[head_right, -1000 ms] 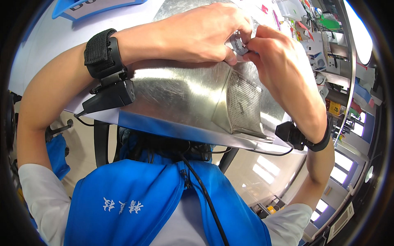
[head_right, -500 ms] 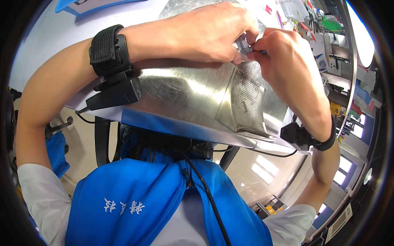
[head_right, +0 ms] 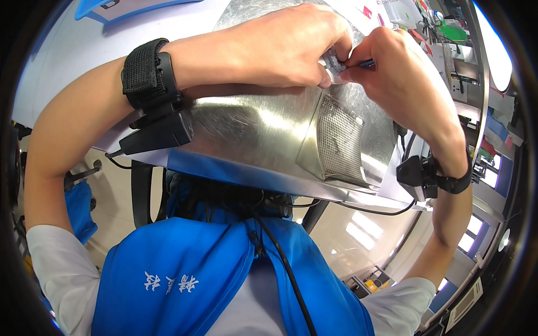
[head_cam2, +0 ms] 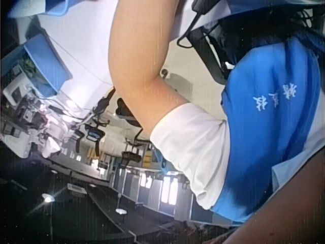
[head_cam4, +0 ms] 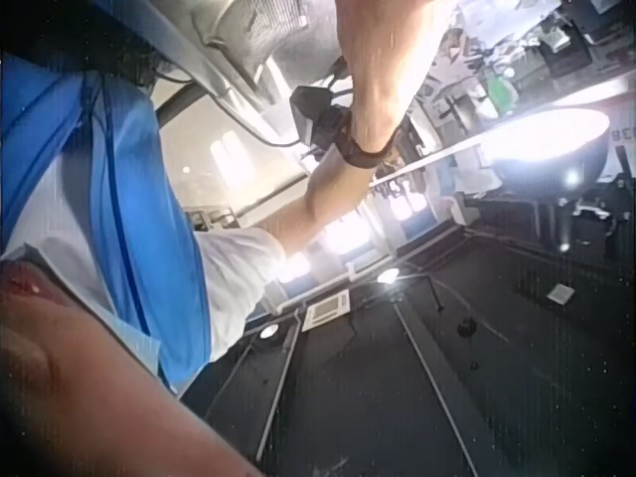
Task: The person is assembling components into a dental dental mold on a workbench.
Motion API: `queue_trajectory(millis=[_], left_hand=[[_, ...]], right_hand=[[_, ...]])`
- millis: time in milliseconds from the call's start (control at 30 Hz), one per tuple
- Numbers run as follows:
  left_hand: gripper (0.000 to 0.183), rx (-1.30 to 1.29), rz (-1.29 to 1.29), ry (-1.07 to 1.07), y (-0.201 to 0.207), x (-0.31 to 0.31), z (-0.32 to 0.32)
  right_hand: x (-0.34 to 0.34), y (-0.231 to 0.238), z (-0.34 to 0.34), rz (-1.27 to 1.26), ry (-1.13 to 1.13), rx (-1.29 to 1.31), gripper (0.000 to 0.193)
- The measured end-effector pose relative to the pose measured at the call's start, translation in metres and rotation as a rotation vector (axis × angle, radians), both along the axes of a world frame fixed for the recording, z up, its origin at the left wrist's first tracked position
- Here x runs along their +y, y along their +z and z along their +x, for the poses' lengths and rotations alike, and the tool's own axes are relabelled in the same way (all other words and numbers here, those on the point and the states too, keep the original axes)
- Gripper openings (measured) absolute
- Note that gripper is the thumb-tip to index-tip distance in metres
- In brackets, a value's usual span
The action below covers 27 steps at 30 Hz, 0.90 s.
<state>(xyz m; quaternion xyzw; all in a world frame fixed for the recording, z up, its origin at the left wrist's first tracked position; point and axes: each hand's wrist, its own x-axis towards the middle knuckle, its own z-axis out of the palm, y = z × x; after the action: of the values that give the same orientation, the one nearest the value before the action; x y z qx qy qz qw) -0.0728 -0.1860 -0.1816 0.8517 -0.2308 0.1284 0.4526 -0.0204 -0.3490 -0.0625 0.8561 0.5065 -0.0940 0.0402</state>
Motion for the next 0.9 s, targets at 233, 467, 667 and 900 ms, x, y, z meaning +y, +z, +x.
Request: queue_trajectory(millis=[233, 467, 667, 900], left_hand=[[0.025, -0.020, -0.030, -0.007, 0.002, 0.002, 0.002], [0.029, -0.004, -0.030, -0.004, -0.008, 0.004, -0.003], [0.030, -0.255, -0.127, 0.058, -0.020, -0.008, 0.005], [0.037, -0.172, -0.065, 0.085, -0.021, -0.005, 0.000]], right_hand=[[-0.006, -0.001, -0.003, -0.040, -0.034, -0.014, 0.011], [-0.024, 0.000, 0.011, 0.070, -0.056, 0.084, 0.017], [-0.060, -0.022, 0.043, 0.166, -0.069, -0.010, 0.021], [-0.071, -0.052, 0.043, 0.322, -0.049, -0.032, 0.023]])
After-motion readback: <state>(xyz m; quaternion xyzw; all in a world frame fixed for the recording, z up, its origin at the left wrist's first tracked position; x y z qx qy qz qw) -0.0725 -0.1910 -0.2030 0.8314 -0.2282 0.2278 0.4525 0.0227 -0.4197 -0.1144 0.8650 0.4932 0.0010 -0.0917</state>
